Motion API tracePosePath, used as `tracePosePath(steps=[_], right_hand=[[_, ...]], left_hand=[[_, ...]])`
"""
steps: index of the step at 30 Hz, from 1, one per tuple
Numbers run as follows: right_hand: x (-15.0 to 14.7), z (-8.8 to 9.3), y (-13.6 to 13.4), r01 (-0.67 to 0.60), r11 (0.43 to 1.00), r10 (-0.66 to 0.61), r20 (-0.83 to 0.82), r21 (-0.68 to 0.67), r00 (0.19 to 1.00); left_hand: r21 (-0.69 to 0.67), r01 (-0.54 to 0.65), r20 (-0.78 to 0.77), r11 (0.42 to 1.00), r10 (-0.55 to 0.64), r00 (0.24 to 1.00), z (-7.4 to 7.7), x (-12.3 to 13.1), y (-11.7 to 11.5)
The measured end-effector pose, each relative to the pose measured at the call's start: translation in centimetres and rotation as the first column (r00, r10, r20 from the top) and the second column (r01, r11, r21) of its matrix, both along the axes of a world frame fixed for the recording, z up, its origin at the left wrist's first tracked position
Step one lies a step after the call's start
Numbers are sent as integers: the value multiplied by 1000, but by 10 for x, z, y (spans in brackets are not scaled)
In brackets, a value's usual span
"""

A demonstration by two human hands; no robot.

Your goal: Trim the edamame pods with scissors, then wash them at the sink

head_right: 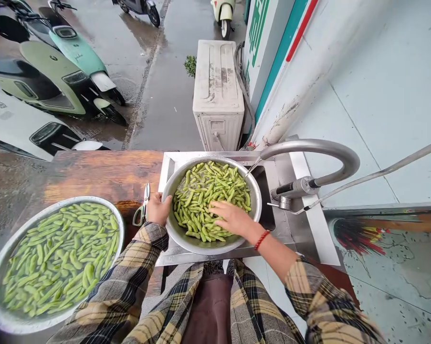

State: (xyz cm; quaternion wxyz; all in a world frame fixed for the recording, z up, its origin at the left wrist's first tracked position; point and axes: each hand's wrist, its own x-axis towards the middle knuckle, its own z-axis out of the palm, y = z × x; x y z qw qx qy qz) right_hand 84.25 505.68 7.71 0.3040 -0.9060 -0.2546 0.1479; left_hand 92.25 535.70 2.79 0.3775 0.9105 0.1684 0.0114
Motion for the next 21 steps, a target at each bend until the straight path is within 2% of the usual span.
tracePosePath(steps=[2,3,5,7,8,9,11,13,14,17,19,21], right_hand=[[9,-4,-26,222,974,-221,-27,48,975],[18,-10,-33,367,930,-366,-45,27,930],[44,-27,-31,597,800,-599,-122,-55,791],[67,-42,-13,692,709,-702,-216,-133,678],[73,-47,-2,697,702,-709,-238,-146,664],[74,-48,9,679,721,-690,-240,-139,683],[60,-41,25,570,816,-577,-198,-97,792],[31,-24,33,406,909,-415,-131,-92,900],[15,-15,36,335,935,-346,-98,-116,933],[-14,2,45,194,959,-212,-73,-207,974],[-9,2,54,127,959,-159,-108,-254,981],[10,-4,61,103,952,-147,-137,-288,980]], left_hand=[[-12,8,-11,1000,-8,1000,-3,0,1],[-16,10,-14,1000,-10,1000,-5,1,2],[-25,16,-13,1000,-16,1000,-7,1,2],[-32,26,-5,999,-26,1000,-8,1,3],[-32,29,-4,999,-29,1000,-8,0,4],[-26,28,-7,999,-28,1000,-9,0,5],[-14,18,-23,1000,-19,1000,-10,-2,7],[-16,8,-48,1000,-9,999,-12,-3,10],[-18,8,-58,1000,-9,998,-13,-3,11],[-14,28,-62,1000,-29,998,-16,-2,14],[-7,46,-66,999,-47,997,-17,-1,14],[3,55,-76,998,-54,996,-16,-1,13]])
